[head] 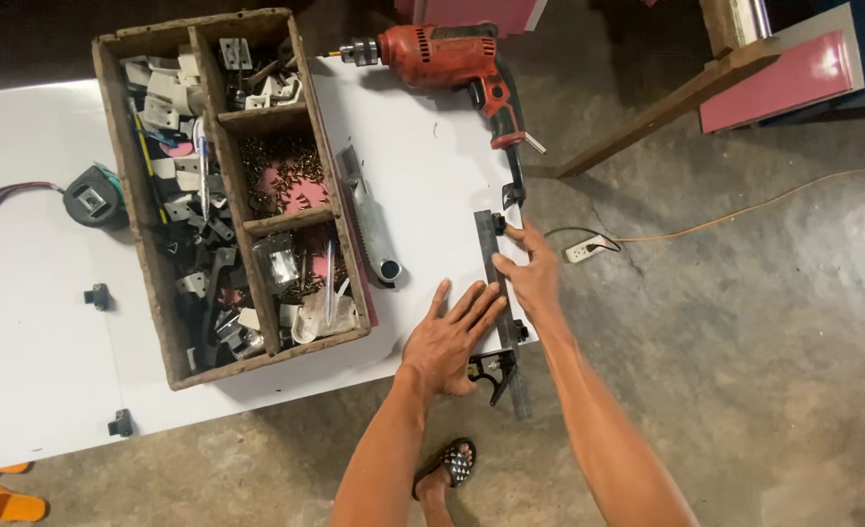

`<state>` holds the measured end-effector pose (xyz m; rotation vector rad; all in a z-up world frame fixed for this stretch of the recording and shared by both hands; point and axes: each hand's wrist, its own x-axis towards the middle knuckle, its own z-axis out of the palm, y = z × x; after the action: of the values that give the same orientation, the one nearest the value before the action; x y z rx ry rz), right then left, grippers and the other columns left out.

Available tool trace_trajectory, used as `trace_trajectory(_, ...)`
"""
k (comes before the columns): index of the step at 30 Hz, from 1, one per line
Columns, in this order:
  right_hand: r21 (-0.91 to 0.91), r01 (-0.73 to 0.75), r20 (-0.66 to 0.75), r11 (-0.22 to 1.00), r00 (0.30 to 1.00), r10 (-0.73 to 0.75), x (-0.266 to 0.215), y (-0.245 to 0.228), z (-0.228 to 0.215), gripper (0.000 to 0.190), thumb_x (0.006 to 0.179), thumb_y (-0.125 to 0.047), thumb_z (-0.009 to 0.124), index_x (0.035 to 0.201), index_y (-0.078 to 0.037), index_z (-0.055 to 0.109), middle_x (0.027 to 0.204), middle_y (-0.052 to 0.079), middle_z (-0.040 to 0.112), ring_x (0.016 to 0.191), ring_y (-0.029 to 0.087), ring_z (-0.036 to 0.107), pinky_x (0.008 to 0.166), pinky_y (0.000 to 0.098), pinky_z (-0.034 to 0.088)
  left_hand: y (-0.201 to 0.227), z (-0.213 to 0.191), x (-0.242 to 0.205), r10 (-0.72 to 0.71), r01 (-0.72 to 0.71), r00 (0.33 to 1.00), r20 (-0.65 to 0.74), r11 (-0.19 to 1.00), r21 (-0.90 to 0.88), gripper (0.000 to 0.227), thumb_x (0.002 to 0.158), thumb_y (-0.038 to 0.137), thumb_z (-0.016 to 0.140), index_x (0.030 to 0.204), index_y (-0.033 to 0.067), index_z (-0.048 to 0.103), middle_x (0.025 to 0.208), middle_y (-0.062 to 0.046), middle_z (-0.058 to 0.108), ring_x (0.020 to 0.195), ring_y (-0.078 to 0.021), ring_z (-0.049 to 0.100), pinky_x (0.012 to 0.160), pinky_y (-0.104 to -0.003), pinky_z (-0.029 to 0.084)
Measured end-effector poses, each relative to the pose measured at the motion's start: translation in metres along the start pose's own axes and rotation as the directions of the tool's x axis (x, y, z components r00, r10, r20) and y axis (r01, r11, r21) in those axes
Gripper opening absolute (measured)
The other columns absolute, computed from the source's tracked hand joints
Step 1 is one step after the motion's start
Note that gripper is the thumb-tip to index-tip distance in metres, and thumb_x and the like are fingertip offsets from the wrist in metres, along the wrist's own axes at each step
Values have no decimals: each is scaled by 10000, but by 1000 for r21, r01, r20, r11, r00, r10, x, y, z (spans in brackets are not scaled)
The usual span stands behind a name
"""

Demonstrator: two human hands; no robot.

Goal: The person attaches hardware components to furniture pieces by hand and using a power drill. They pick up small screws and brackets from a wooden organizer, position them on white furniture panels, and secure them with a drill.

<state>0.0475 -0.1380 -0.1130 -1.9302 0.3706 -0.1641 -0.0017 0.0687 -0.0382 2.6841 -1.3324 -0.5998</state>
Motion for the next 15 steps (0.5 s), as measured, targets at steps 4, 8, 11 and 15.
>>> trace_trajectory(4,-101,-73,-2,992,997,73,0,-26,4,472,784,-180,877,1230,-178,722,1393,122,634,1371,328,534,1174,468,387,0,-3,0,-7,7,1000,9,1000,-5,1414,578,610,725,1667,192,-75,1746,-27,27,1601,-236,41,1275,-632,-30)
trace_trajectory(8,-190,-274,-189,943,953,238,3,-51,21,585,820,-550,827,1275,-316,542,1151,-12,743,1167,265,680,1074,482,462,-1,-2,0,-6,6,999,35,1000,6,1393,587,626,706,1669,192,-56,1750,-13,17,1608,-225,18,1282,-622,-33)
trace_trajectory(11,-359,-82,-253,930,967,-13,2,-35,30,423,974,-496,736,1232,-209,563,1064,65,754,1066,330,718,937,490,542,-3,-6,-3,-9,9,1000,7,1000,11,1386,573,641,711,1671,194,-8,1747,-10,50,1606,-223,39,1285,-620,-28)
trace_trajectory(15,-519,82,-201,851,956,-215,2,-9,37,277,1052,-400,669,1167,-154,615,1031,113,742,1000,356,731,841,478,574,-2,4,-2,-9,9,1000,-4,1000,-18,1365,568,656,723,1670,196,62,1733,-21,142,1607,-230,69,1292,-609,-29)
